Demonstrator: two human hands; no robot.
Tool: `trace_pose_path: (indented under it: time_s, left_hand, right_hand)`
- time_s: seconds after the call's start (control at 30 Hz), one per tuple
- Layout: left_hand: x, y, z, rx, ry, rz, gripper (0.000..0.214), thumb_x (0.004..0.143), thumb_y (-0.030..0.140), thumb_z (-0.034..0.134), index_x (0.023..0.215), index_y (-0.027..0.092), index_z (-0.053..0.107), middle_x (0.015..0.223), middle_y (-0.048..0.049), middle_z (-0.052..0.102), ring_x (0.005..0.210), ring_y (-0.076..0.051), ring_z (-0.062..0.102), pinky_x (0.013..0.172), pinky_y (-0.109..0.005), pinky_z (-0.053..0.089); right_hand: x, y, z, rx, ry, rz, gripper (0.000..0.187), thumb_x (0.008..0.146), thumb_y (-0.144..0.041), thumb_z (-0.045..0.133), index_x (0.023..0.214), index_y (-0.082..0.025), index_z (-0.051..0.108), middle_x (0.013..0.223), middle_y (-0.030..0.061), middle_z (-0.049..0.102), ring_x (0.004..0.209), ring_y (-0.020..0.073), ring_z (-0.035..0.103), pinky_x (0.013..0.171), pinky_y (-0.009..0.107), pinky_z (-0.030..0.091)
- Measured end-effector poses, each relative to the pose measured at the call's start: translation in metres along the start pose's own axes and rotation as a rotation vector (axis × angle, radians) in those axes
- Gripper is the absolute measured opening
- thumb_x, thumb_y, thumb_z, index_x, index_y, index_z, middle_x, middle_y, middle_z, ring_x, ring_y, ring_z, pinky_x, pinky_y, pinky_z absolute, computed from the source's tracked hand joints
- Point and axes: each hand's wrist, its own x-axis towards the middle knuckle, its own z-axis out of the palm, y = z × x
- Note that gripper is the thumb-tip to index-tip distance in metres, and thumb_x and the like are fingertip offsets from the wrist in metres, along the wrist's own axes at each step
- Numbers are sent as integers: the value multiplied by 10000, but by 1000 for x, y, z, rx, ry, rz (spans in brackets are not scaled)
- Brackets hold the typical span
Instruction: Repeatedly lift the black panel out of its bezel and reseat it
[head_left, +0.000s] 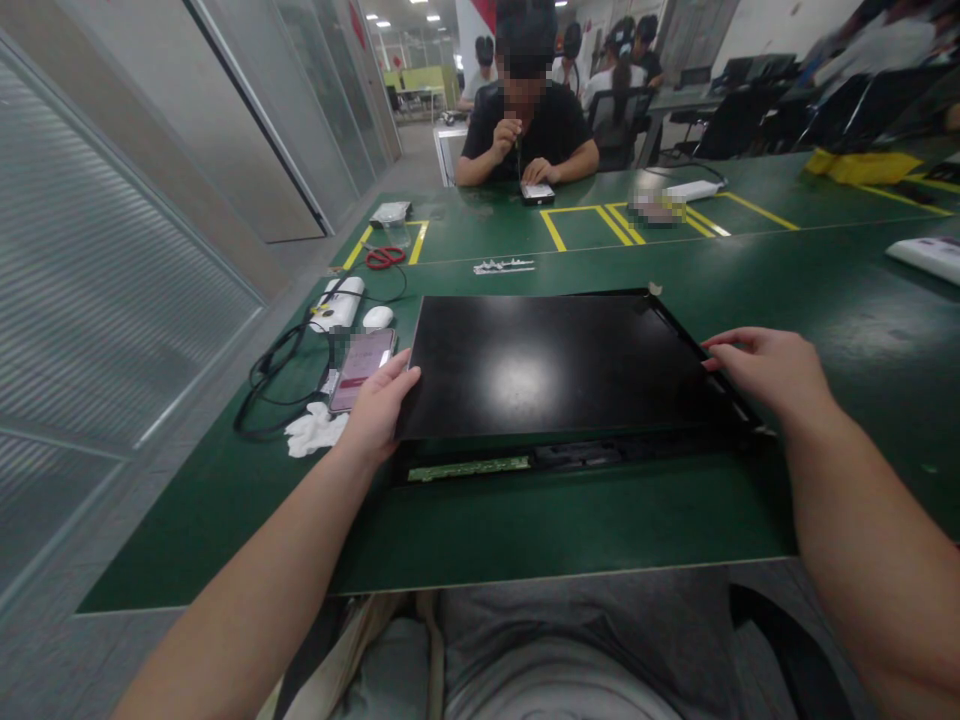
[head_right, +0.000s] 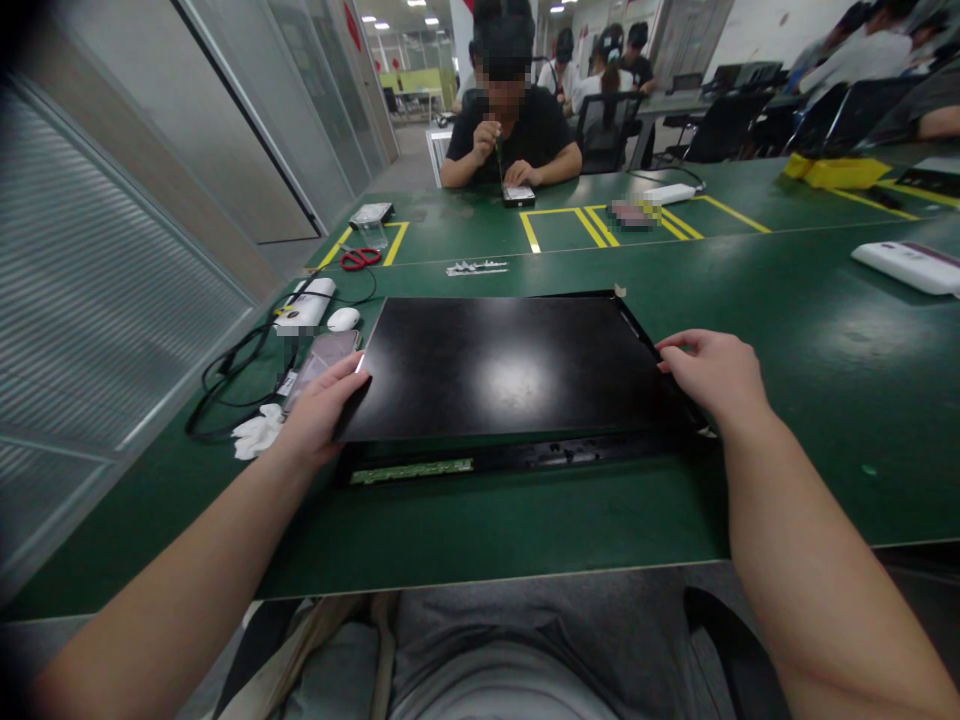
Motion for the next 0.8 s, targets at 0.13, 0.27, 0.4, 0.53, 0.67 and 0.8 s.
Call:
trace_pose_path:
  time_s: [0.13, 0.27, 0.4, 0.53, 0.67, 0.8]
  left_hand:
    - [-1, 0, 1, 14, 16, 0, 479, 836, 162, 683, 1312, 147, 736, 900, -61, 819, 756, -209, 752, 547, -223, 525]
    - [-2, 2, 4, 10, 16, -1, 464, 846, 154, 668, 1304, 144, 743, 868, -56, 815, 722, -200, 744, 519, -214, 507]
    - [-4, 5, 6, 4, 25, -26, 455, 868, 126, 630, 1308, 151, 743, 818, -36, 803, 684, -183, 735, 509, -206, 503]
    - [-3, 5, 6, 5, 11, -31, 459, 863, 127, 634, 1309, 155, 739, 818, -35, 802, 683, -182, 738, 502, -203, 503]
    - [-3, 4, 6, -3, -13, -15, 473, 846, 133, 646, 1311, 144, 731, 875, -54, 816, 718, -192, 751, 503, -203, 507]
    - [-4, 4, 6, 9, -16, -17, 499, 851, 137, 639, 1344, 137, 712, 921, -66, 825, 764, -205, 764, 522, -209, 519]
  right_hand:
    - [-1, -1, 0, 4, 0, -3, 307, 731, -326, 576, 921, -274, 812, 766, 27, 790, 950, 300, 722, 758, 395, 467]
    - [0, 2, 2, 7, 23, -19, 297, 721, -329, 581, 898, -277, 813, 759, 31, 788, 932, 304, 722, 739, 397, 466]
    - [1, 4, 3, 9, 24, -17, 293, 720, -328, 584, 892, -283, 816, 751, 19, 786, 891, 285, 719, 707, 380, 457]
    - [0, 3, 3, 26, 23, -28, 306, 714, -337, 574, 884, -274, 820, 749, 24, 787, 874, 278, 717, 700, 373, 456]
    - [-1, 1, 2, 31, 26, -18, 327, 728, -346, 570, 914, -267, 826, 758, 27, 788, 867, 266, 711, 705, 363, 463]
    - [-1, 1, 2, 26, 34, -17, 323, 723, -344, 570, 900, -266, 828, 755, 30, 785, 829, 258, 703, 689, 359, 468]
